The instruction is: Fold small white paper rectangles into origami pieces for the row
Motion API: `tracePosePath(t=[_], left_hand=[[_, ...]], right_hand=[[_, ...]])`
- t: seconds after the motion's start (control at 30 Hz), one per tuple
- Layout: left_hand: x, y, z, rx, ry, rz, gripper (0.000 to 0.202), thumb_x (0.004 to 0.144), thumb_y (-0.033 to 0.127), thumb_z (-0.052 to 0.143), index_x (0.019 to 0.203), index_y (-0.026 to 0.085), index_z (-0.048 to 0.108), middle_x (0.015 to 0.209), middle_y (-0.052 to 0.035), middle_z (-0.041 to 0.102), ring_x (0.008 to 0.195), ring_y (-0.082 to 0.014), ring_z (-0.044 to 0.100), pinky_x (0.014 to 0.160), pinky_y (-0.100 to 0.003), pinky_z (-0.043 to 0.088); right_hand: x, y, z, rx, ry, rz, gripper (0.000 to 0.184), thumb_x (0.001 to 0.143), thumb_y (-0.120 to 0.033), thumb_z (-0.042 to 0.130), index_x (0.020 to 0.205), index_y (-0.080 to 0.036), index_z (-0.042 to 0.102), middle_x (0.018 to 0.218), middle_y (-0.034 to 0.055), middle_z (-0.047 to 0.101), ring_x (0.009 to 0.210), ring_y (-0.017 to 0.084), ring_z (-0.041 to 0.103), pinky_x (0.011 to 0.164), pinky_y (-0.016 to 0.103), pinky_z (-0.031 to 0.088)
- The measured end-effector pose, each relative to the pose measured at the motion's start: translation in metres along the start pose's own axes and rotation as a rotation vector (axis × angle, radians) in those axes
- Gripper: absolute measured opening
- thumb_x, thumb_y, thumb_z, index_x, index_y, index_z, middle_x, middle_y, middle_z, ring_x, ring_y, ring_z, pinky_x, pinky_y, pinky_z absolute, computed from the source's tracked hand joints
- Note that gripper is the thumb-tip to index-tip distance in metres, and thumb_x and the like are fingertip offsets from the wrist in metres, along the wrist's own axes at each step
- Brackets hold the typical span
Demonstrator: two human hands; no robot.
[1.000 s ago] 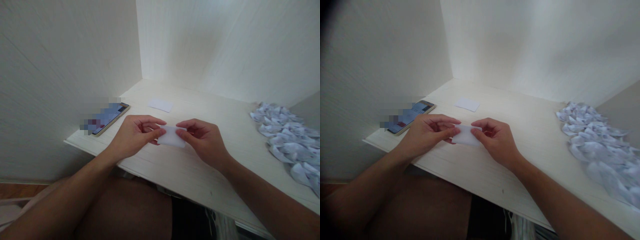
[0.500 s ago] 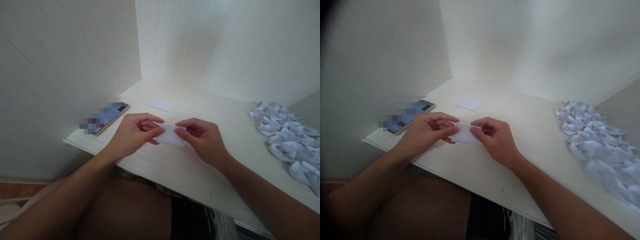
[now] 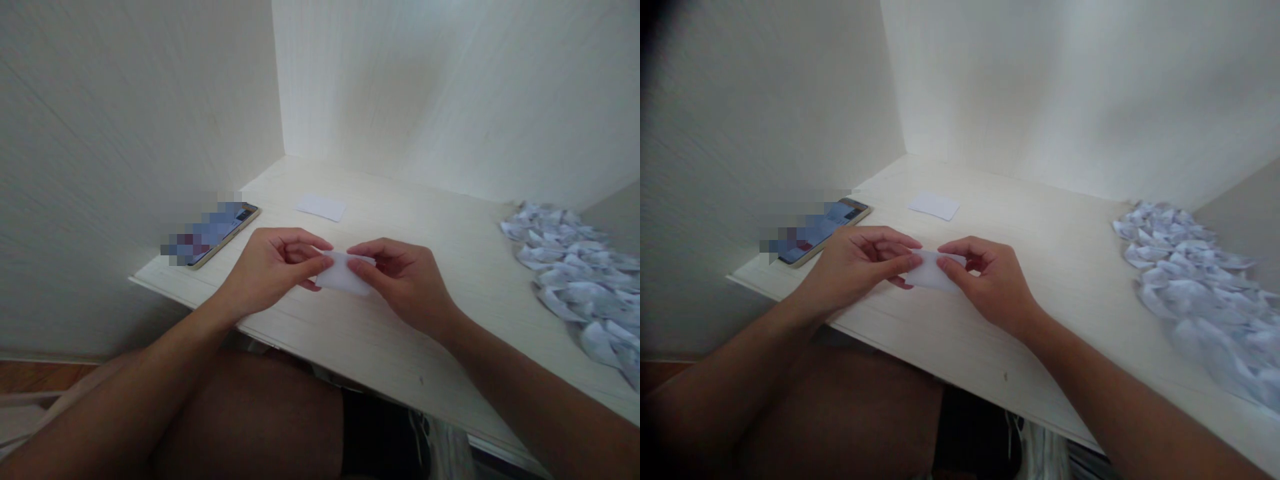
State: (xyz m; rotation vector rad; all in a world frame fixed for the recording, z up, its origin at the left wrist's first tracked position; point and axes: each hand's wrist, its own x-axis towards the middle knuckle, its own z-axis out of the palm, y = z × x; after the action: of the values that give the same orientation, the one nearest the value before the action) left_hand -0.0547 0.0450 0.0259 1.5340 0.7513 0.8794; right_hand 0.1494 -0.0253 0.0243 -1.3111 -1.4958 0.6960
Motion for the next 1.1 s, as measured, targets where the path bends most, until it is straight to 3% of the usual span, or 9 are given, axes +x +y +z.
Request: tracePosePath(t=[0.2, 0.4, 0.53, 0.7, 0.83, 1.1], left_hand=[[-0.002, 0.0, 0.003, -0.009, -0.035, -0.021, 0.012, 0.078, 0.024, 0.085, 0.089, 0.021, 0.082, 0.072, -0.0007, 0.078, 0.062, -0.0165, 0.075, 0.056, -0.026, 0.066], [-0.002, -0.005, 0.008, -0.187, 0.01, -0.07, 0.038, 0.067, 0.023, 0.093, 0.102, 0.017, 0.078, 0.083, -0.0023, 0.079, 0.075, -0.0184, 0.077, 0.067, -0.032, 0.069], [0.0, -0.008, 0.011, -0.258, 0.043, -0.069, 0.039, 0.068, 0.024, 0.094, 0.101, 0.015, 0.076, 0.083, -0.0026, 0.079, 0.074, -0.0166, 0.076, 0.074, -0.032, 0.067], [0.002, -0.008, 0.003, -0.167, 0.063, -0.018, 0.04, 0.076, 0.028, 0.088, 0.111, 0.017, 0.073, 0.087, -0.003, 0.08, 0.078, -0.0166, 0.076, 0.08, -0.031, 0.063], [0.001, -0.005, -0.005, 0.02, 0.054, 0.041, 0.041, 0.078, 0.031, 0.088, 0.114, 0.019, 0.074, 0.085, -0.0031, 0.079, 0.076, -0.0164, 0.074, 0.072, -0.027, 0.059], [-0.004, 0.007, 0.001, 0.102, -0.002, 0.033, 0.037, 0.076, 0.03, 0.087, 0.11, 0.019, 0.076, 0.086, -0.0037, 0.081, 0.078, -0.0183, 0.076, 0.073, -0.029, 0.062]], right_hand=[[-0.001, -0.003, 0.001, -0.018, -0.158, 0.054, 0.019, 0.09, -0.032, 0.07, 0.081, -0.018, 0.078, 0.074, 0.0022, 0.076, 0.062, 0.013, 0.06, 0.056, 0.025, 0.044], [0.003, -0.001, 0.0, 0.056, 0.012, 0.118, 0.021, 0.086, -0.036, 0.073, 0.077, -0.017, 0.075, 0.071, 0.001, 0.071, 0.061, 0.012, 0.056, 0.056, 0.025, 0.041], [0.003, -0.001, 0.001, 0.167, 0.046, 0.172, 0.025, 0.084, -0.041, 0.075, 0.077, -0.018, 0.073, 0.072, 0.0016, 0.071, 0.062, 0.012, 0.057, 0.058, 0.026, 0.044], [0.002, -0.001, 0.001, 0.176, -0.092, 0.183, 0.024, 0.083, -0.04, 0.076, 0.075, -0.019, 0.069, 0.072, 0.0009, 0.069, 0.063, 0.012, 0.057, 0.058, 0.025, 0.045], [0.0, -0.002, 0.001, 0.085, -0.205, 0.17, 0.023, 0.086, -0.037, 0.073, 0.073, -0.018, 0.067, 0.07, 0.0005, 0.067, 0.062, 0.012, 0.055, 0.056, 0.024, 0.043], [-0.001, -0.003, 0.003, 0.099, -0.161, 0.074, 0.022, 0.09, -0.037, 0.071, 0.078, -0.019, 0.073, 0.074, 0.0021, 0.072, 0.066, 0.014, 0.06, 0.06, 0.026, 0.048]])
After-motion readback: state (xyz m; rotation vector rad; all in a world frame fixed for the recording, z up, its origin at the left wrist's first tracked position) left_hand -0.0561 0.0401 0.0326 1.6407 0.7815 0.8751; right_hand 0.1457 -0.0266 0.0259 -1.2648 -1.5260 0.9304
